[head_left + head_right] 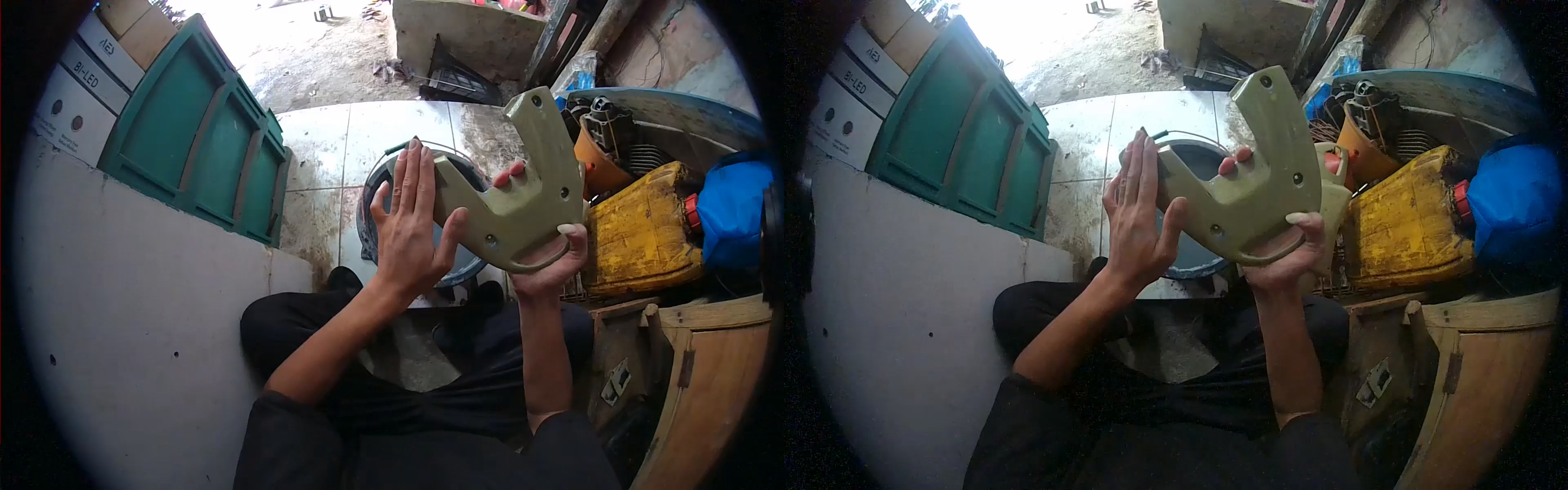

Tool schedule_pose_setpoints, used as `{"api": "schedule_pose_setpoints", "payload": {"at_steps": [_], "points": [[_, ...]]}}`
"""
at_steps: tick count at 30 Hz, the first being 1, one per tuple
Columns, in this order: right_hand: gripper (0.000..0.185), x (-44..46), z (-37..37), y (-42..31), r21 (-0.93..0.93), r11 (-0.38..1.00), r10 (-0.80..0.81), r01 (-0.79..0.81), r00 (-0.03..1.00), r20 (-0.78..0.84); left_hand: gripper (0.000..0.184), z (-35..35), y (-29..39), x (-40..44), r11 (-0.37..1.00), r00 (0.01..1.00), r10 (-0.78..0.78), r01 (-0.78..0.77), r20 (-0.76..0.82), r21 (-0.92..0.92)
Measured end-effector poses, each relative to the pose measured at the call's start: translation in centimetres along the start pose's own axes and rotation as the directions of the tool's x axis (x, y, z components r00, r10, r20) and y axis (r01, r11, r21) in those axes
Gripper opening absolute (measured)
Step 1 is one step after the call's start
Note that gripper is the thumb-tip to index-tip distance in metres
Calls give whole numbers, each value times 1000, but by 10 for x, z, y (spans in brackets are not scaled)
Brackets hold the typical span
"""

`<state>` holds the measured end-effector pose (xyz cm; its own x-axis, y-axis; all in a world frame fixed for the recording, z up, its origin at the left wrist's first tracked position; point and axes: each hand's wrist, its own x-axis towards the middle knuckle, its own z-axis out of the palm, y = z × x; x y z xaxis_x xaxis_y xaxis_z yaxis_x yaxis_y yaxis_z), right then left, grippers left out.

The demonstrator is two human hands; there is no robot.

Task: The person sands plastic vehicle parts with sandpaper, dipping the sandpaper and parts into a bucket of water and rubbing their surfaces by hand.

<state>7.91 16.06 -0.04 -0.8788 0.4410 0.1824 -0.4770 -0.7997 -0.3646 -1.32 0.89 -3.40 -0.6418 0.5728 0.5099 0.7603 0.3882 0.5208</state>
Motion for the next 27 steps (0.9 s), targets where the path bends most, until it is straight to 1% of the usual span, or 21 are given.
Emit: {"api": "schedule_pose_setpoints", "payload": {"at_steps": [1,2,3,5,6,7,9,10,11,13,14,17,18,20,21,23,24,25,27], "points": [[86,0,-1,0,1,1000,4,-4,1000,18,85,-1,0,4,998,999,-38,36,-32,-52],[87,1,-1,0,0,1000,7,-7,999,38,84,6,1,-5,998,997,-2,-3,-73,-58],[87,2,-1,0,0,1000,4,-4,999,45,84,9,9,-15,998,997,4,-9,-79,-56],[90,1,-2,-1,-93,995,-32,30,999,-13,83,14,22,-34,995,990,102,-99,99,-33],[90,2,-2,-2,-97,995,-30,29,999,-15,79,13,23,-33,989,987,148,-147,64,-9],[91,3,-2,-4,-65,998,-24,25,1000,10,79,9,21,-25,990,988,141,-140,64,-12],[92,1,-1,-6,-25,1000,-18,19,999,30,76,-3,11,-5,993,993,115,-116,-36,-26],[93,1,0,-6,-71,997,-12,17,998,65,71,-6,10,-1,995,995,92,-94,-43,-45],[94,1,1,-7,-119,993,-4,16,995,101,71,-4,8,-2,994,994,97,-99,-47,-40],[95,0,3,-3,-97,995,10,1,994,112,69,4,3,-8,996,993,87,-89,-84,-21],[96,-1,4,-1,-78,997,26,-17,993,115,67,8,2,-12,995,990,79,-85,-116,-48],[97,-3,4,0,-109,994,37,-26,994,102,68,12,4,-16,997,986,66,-72,-151,-36],[97,-3,5,0,-109,994,33,-22,994,101,68,15,8,-20,996,986,69,-75,-150,-37],[98,-3,6,-1,-104,995,13,-6,998,69,70,20,17,-31,989,992,82,-93,-91,-118],[98,-2,6,-3,-107,994,13,-5,997,70,70,19,16,-27,988,992,83,-94,-94,-120],[98,-2,5,-4,-112,994,0,8,998,70,74,14,9,-16,997,998,61,-60,-24,51],[98,-4,4,-3,-110,994,-1,8,998,65,78,12,4,-7,1000,999,-9,9,-36,0],[97,-3,5,-1,-121,993,4,5,997,79,78,13,4,-8,1000,999,-7,7,-34,1],[97,-3,5,2,-129,992,6,7,995,96,80,13,4,-13,995,997,-27,19,-75,-102]]}}
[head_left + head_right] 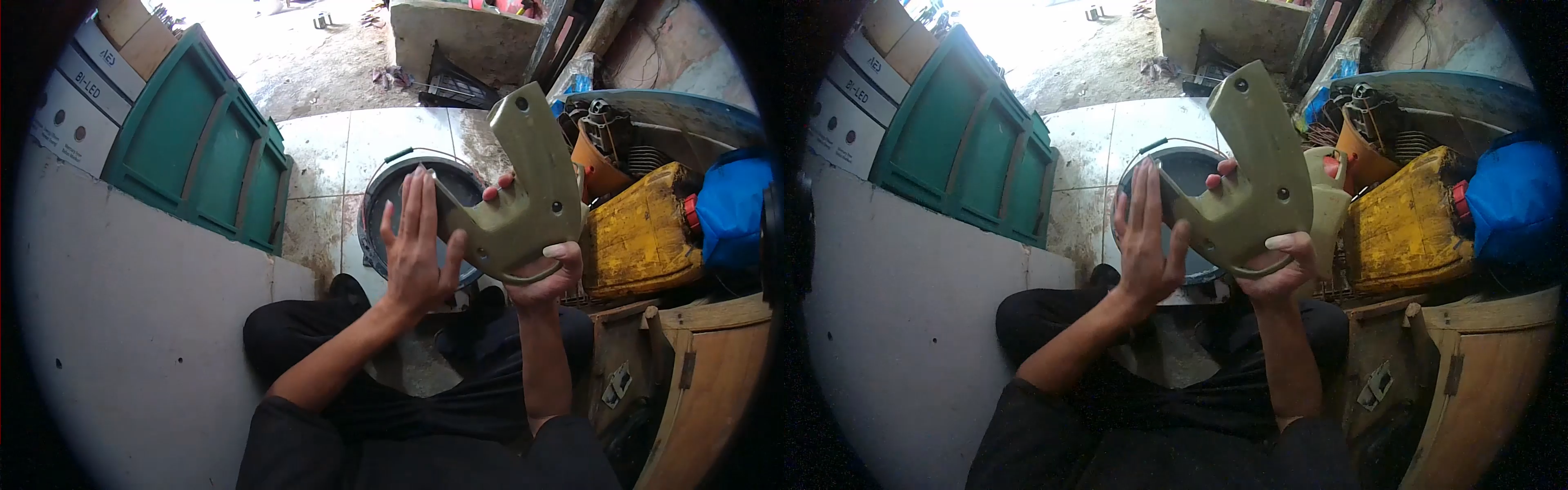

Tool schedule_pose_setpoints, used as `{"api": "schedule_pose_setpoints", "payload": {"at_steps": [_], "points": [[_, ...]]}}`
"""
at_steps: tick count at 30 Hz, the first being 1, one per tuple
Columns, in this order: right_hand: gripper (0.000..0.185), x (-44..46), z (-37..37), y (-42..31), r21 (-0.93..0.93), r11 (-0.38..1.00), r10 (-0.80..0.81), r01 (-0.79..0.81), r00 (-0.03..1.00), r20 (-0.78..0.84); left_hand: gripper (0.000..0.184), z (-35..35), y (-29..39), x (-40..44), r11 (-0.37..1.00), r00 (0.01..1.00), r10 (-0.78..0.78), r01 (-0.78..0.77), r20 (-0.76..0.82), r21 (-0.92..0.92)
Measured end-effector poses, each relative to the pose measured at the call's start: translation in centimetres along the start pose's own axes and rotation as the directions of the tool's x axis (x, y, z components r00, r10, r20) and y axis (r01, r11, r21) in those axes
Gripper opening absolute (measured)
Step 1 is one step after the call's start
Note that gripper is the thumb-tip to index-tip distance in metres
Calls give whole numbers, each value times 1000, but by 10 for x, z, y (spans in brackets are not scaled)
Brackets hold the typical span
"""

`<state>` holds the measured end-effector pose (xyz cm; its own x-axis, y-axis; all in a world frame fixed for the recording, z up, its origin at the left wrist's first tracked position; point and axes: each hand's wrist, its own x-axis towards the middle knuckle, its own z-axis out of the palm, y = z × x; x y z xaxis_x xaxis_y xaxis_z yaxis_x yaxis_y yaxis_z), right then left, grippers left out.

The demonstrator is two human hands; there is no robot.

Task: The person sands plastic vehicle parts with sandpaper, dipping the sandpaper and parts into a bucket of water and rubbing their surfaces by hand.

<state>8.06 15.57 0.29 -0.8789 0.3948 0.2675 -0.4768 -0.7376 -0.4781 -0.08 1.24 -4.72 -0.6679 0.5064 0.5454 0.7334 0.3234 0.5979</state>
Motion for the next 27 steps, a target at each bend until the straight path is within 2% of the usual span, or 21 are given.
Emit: {"api": "schedule_pose_setpoints", "payload": {"at_steps": [4,5,8,10,12,13,14,16,18,20,22,24,27], "points": [[95,1,0,-1,57,998,25,-25,1000,-4,80,-4,3,-3,993,991,99,-105,86,63],[95,0,0,0,59,998,17,-16,1000,-22,80,-6,-3,6,997,996,44,-49,80,55],[93,-1,-1,2,59,998,14,-12,999,-31,80,1,0,5,998,995,52,-49,86,-33],[92,1,-6,1,60,998,4,-1,999,-51,79,6,10,-16,994,988,99,-93,119,-49],[92,1,-8,-2,59,998,2,3,996,-85,76,10,17,-29,971,947,238,-237,215,-30],[92,3,-4,-5,45,999,-1,5,997,-73,76,6,12,-18,964,947,234,-255,221,74],[92,2,-2,-6,36,999,-3,5,998,-64,76,2,8,-6,967,947,225,-247,230,70],[92,0,1,-1,49,999,-9,12,998,-67,77,-5,2,17,992,993,30,-43,115,120],[92,-2,7,2,-71,997,18,-21,999,-41,74,-2,2,4,991,992,51,-64,112,118],[92,-3,5,4,-89,996,24,-25,1000,-8,68,3,10,-16,995,985,76,-85,156,49],[92,-5,5,3,-111,993,41,-40,999,4,68,2,7,-12,992,982,99,-110,163,60],[93,-5,13,1,-146,988,39,-45,998,-44,76,-2,-2,5,965,987,34,-73,155,251],[91,-6,3,5,-131,991,30,-31,1000,-9,73,5,11,-15,977,982,84,-114,167,181]]}}
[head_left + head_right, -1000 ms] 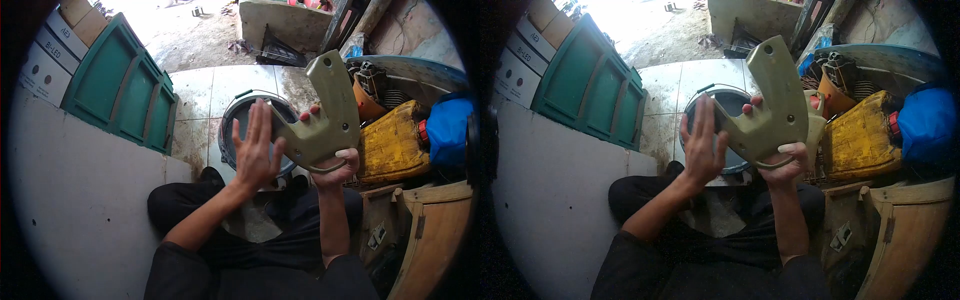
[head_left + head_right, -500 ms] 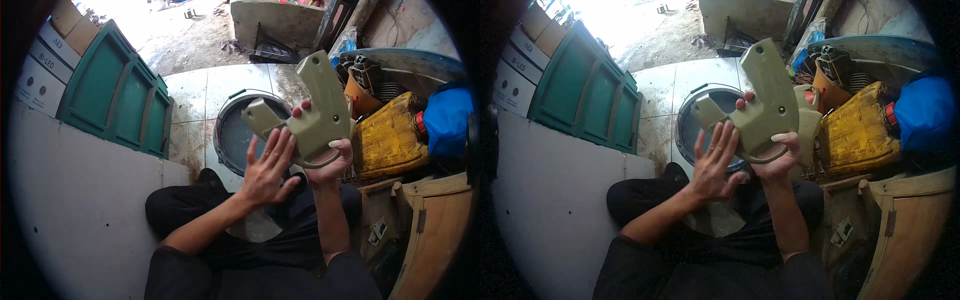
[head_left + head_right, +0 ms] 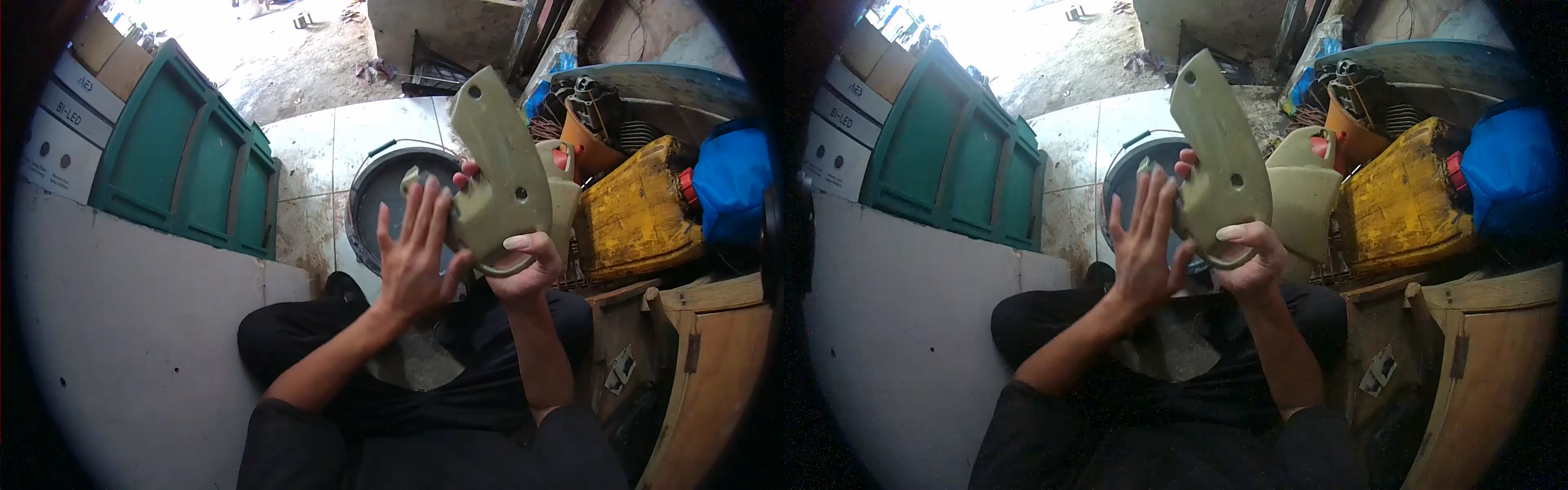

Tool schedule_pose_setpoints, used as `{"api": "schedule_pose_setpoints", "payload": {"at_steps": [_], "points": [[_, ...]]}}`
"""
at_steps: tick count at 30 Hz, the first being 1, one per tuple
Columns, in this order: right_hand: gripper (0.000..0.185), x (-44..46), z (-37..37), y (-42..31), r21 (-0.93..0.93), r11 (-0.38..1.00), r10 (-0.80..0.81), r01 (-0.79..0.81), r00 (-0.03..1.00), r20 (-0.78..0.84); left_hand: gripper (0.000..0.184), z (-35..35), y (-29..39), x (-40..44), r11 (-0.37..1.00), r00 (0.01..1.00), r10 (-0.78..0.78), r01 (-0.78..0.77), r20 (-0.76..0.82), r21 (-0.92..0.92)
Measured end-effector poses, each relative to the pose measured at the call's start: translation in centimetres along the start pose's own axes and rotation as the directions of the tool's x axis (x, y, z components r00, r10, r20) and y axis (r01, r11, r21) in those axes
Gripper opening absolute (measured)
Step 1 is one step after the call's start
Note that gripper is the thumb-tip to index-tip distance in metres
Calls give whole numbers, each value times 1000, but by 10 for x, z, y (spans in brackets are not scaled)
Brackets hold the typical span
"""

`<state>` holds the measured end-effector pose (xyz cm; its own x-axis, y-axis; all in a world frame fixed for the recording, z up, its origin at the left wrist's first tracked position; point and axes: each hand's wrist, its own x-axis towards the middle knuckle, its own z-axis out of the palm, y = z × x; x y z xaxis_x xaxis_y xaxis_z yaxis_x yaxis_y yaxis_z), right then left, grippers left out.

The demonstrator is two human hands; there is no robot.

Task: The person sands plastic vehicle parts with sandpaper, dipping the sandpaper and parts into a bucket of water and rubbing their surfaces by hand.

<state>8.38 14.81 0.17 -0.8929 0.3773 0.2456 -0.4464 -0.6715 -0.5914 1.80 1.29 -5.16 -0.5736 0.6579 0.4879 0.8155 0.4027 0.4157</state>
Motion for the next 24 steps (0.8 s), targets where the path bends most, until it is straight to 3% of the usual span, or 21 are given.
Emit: {"api": "schedule_pose_setpoints", "payload": {"at_steps": [3,5,9,10,11,13,15,17,19,21,23,24], "points": [[91,4,-3,-3,-34,999,2,-2,1000,4,76,1,0,0,999,1000,1,-1,2,-42],[91,-2,-1,-1,-81,997,-8,9,1000,12,78,-3,-12,9,990,1000,14,-12,-14,140],[90,2,0,-2,3,1000,26,-26,999,-36,72,1,6,-8,996,1000,11,-11,5,-92],[90,3,0,-2,16,1000,13,-12,999,-33,72,1,-2,-3,999,999,41,-41,14,15],[90,3,0,-1,33,999,3,-2,999,-35,72,4,-6,3,999,999,34,-34,21,11],[91,3,-1,0,47,999,-16,17,1000,-20,75,3,-14,15,985,994,-102,94,-47,-144],[92,3,0,-3,62,998,-14,17,998,-57,76,11,-3,-2,981,996,-50,34,-80,-193],[93,6,-3,-6,72,996,-36,44,994,-105,75,18,12,-23,972,994,108,-101,20,-210],[93,4,-2,-9,97,993,-55,65,994,-96,76,14,2,-7,983,991,124,-117,41,-145],[93,2,2,-10,104,992,-63,73,993,-99,80,8,-11,17,947,981,-182,158,-61,-278],[93,4,3,-9,104,991,-77,86,993,-89,81,11,-10,10,954,985,-158,134,-70,-268],[93,5,-2,-8,99,991,-79,89,992,-95,79,15,1,-7,965,1000,-21,14,-23,-260]]}}
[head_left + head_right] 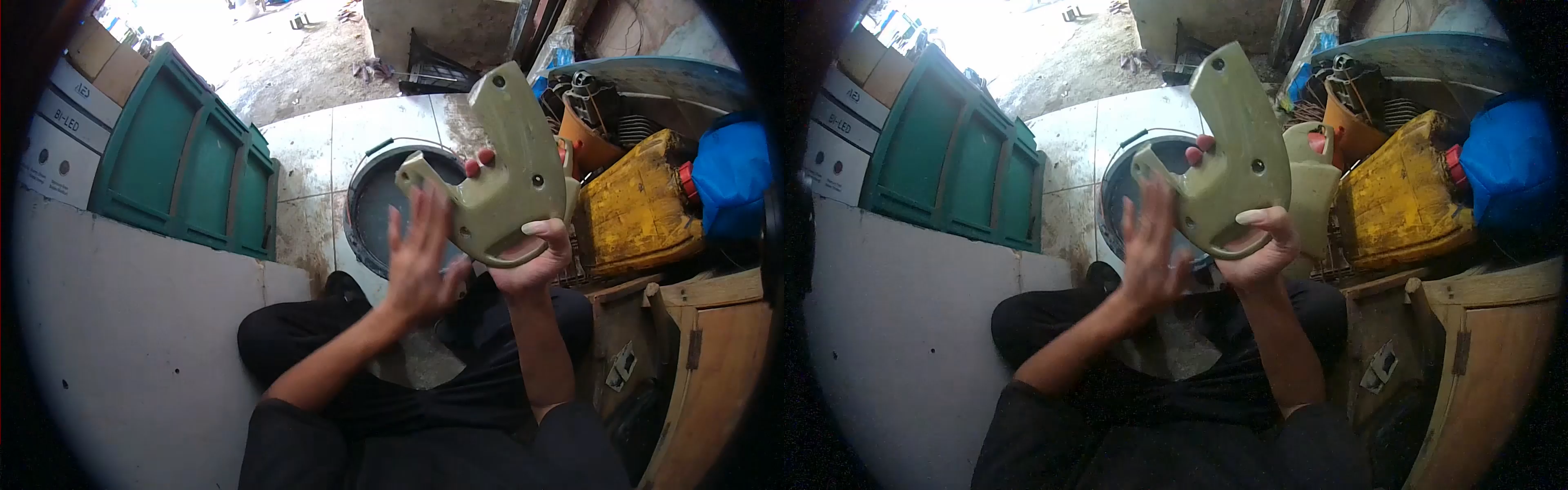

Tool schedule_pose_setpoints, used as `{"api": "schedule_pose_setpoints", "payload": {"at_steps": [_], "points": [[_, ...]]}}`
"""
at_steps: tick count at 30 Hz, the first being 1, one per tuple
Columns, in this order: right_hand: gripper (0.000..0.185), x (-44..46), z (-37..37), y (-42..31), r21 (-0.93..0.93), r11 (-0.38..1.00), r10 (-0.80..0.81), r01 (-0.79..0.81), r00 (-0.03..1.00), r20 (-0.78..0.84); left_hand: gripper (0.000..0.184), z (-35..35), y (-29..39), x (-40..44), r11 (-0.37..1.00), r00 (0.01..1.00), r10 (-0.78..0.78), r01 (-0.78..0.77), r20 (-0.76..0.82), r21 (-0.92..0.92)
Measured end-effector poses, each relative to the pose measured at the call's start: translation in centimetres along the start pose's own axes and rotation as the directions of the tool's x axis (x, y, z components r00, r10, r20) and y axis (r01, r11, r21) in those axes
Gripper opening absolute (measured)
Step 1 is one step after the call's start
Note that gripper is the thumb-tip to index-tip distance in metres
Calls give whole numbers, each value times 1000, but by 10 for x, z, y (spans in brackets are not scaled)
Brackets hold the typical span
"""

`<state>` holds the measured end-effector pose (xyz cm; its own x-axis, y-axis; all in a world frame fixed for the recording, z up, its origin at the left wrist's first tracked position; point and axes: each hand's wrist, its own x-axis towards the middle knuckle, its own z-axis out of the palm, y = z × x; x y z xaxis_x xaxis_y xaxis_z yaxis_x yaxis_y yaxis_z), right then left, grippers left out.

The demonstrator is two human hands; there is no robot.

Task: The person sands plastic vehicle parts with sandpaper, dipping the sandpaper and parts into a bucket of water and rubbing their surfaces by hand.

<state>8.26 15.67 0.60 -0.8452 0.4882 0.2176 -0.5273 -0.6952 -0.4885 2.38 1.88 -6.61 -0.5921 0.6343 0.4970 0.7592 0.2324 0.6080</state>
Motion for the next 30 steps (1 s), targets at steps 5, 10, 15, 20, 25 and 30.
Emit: {"api": "schedule_pose_setpoints", "payload": {"at_steps": [5,10,15,20,25,30], "points": [[93,-2,-2,-3,49,999,9,-5,998,-70,80,-5,-7,10,992,998,48,-53,45,116],[89,3,-11,3,89,996,25,-20,998,-55,80,1,7,-11,993,986,116,-114,118,-25],[86,3,-9,0,152,988,31,-19,996,-79,73,-8,-13,13,972,974,210,-217,81,95],[87,4,-20,1,192,980,68,-52,995,-79,64,4,-3,-9,963,963,260,-264,-73,-51],[86,2,-14,0,242,969,72,-52,995,-75,62,-2,-30,24,967,955,249,-236,-159,98],[84,4,-25,5,254,966,89,-54,987,-132,54,0,-9,-12,888,883,461,-459,93,-39]]}}
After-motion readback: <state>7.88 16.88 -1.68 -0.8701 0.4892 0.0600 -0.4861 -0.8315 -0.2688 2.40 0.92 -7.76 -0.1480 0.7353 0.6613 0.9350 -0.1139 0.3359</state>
